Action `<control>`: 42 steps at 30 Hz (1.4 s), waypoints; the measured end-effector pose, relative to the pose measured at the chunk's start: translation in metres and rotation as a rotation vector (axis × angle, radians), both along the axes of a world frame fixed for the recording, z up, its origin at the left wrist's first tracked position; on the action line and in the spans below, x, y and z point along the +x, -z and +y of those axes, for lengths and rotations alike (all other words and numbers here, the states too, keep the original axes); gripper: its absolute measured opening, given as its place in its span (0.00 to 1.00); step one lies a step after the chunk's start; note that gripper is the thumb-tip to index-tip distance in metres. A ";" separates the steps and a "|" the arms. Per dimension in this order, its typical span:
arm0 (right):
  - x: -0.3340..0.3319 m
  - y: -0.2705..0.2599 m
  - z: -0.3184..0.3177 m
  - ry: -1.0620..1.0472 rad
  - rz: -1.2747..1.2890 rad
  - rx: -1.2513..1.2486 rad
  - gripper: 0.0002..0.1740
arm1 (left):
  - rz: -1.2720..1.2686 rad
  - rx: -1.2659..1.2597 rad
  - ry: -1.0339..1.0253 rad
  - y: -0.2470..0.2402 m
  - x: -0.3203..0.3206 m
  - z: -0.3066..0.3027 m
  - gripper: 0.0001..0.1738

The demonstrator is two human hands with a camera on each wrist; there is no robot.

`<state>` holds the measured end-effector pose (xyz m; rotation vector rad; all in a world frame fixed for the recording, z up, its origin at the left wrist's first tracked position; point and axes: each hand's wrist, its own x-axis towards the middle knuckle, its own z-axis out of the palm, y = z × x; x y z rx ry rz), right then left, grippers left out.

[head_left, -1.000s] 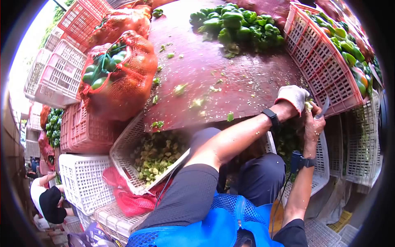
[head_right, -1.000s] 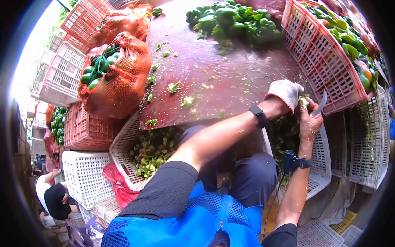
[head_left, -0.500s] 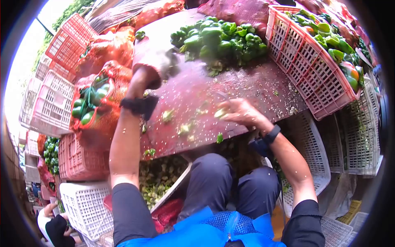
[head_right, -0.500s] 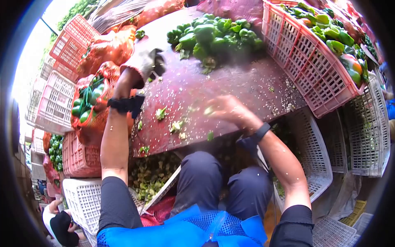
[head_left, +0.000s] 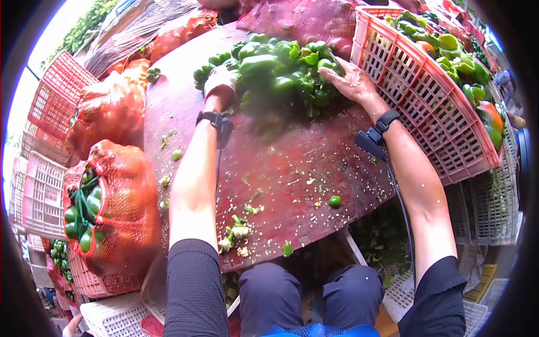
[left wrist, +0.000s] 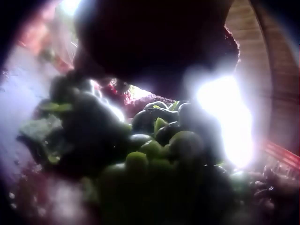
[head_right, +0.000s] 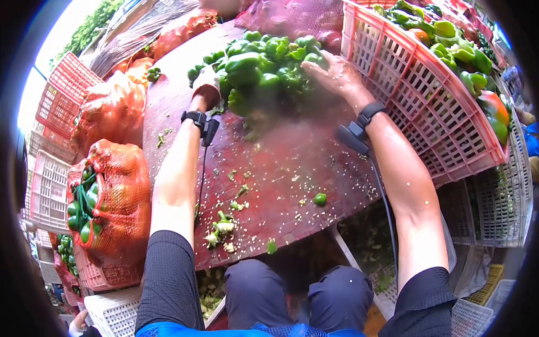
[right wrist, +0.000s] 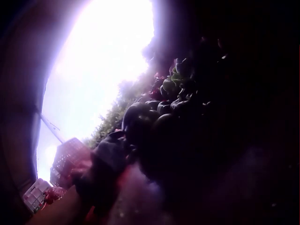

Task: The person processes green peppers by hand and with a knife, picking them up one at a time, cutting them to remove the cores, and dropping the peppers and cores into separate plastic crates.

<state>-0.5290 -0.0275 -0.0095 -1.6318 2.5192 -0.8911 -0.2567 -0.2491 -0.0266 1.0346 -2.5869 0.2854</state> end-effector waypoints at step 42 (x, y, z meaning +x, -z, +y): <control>0.137 0.048 0.226 -0.339 0.048 0.049 0.41 | 0.720 1.066 0.409 0.012 0.115 0.258 0.13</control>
